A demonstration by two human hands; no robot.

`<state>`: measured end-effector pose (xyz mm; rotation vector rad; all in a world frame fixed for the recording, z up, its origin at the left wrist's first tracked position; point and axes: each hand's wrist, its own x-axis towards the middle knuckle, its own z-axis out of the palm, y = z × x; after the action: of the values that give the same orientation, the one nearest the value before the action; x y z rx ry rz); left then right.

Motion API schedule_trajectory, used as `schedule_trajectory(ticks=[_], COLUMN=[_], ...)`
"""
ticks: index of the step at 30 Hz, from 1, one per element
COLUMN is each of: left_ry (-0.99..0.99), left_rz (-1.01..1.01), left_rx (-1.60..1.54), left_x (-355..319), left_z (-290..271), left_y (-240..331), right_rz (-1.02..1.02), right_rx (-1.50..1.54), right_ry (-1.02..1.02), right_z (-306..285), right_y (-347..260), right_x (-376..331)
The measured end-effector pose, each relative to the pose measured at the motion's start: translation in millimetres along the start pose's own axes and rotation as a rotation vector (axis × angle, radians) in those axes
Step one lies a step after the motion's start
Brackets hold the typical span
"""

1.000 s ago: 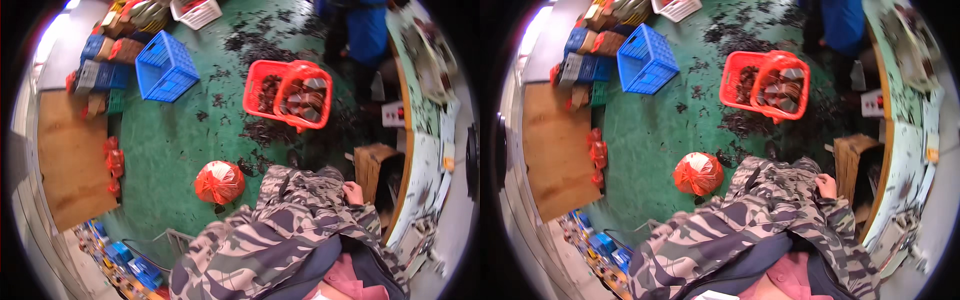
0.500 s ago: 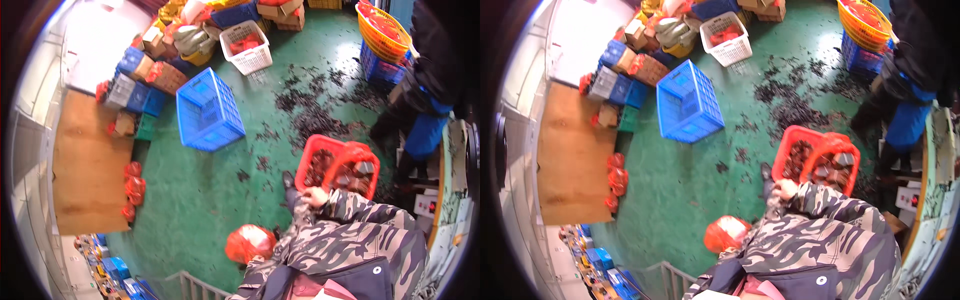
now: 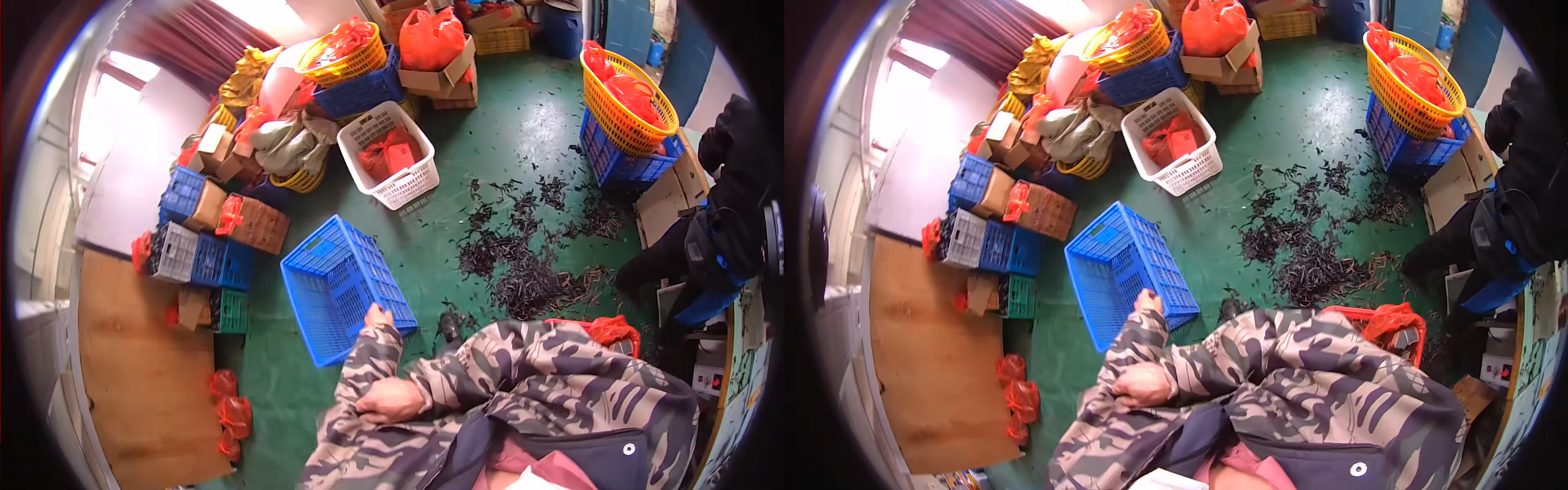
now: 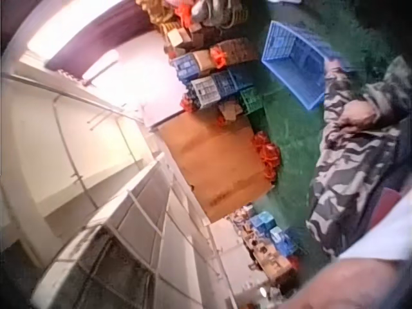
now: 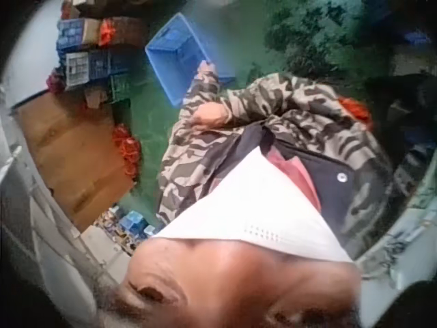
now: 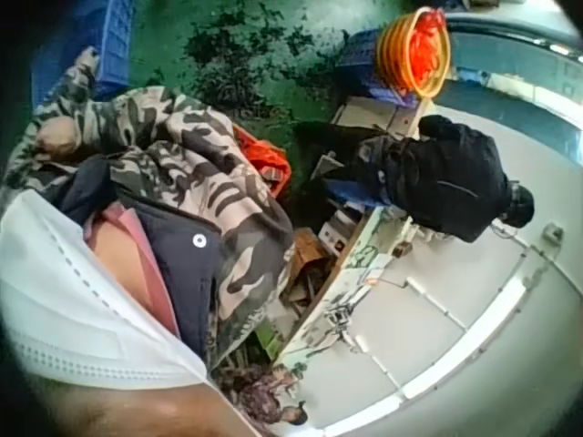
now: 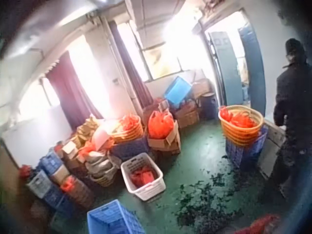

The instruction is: Stitching leather or fabric components using an industrial sewing machine at a manufacturing station.

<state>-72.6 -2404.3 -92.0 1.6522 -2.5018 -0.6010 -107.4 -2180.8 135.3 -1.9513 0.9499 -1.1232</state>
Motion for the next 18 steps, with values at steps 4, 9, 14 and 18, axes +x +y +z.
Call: schedule_trajectory(ticks=[4, 9, 14, 18], left_ry=[0.007, -0.212, -0.558, -0.586], left_rz=[0.143, 0.252, 0.373, 0.615], left_rx=[-0.059, -0.224, -0.461, -0.327], left_x=[193.8, 408.4, 577.8, 716.4], left_z=[-11.1, 19.8, 67.6, 72.9], left_y=[82.9, 253.3, 474.5, 635.6], right_rz=[-0.079, -0.038, 0.129, 0.402], right_rx=[0.190, 0.171, 0.166, -0.212], right_ry=[0.007, 0.111, 0.184, 0.450], right_z=[-151.0, -354.2, -587.8, -816.7], right_y=[59.4, 127.2, 303.9, 439.6], right_x=[88.3, 144.5, 104.5, 42.9])
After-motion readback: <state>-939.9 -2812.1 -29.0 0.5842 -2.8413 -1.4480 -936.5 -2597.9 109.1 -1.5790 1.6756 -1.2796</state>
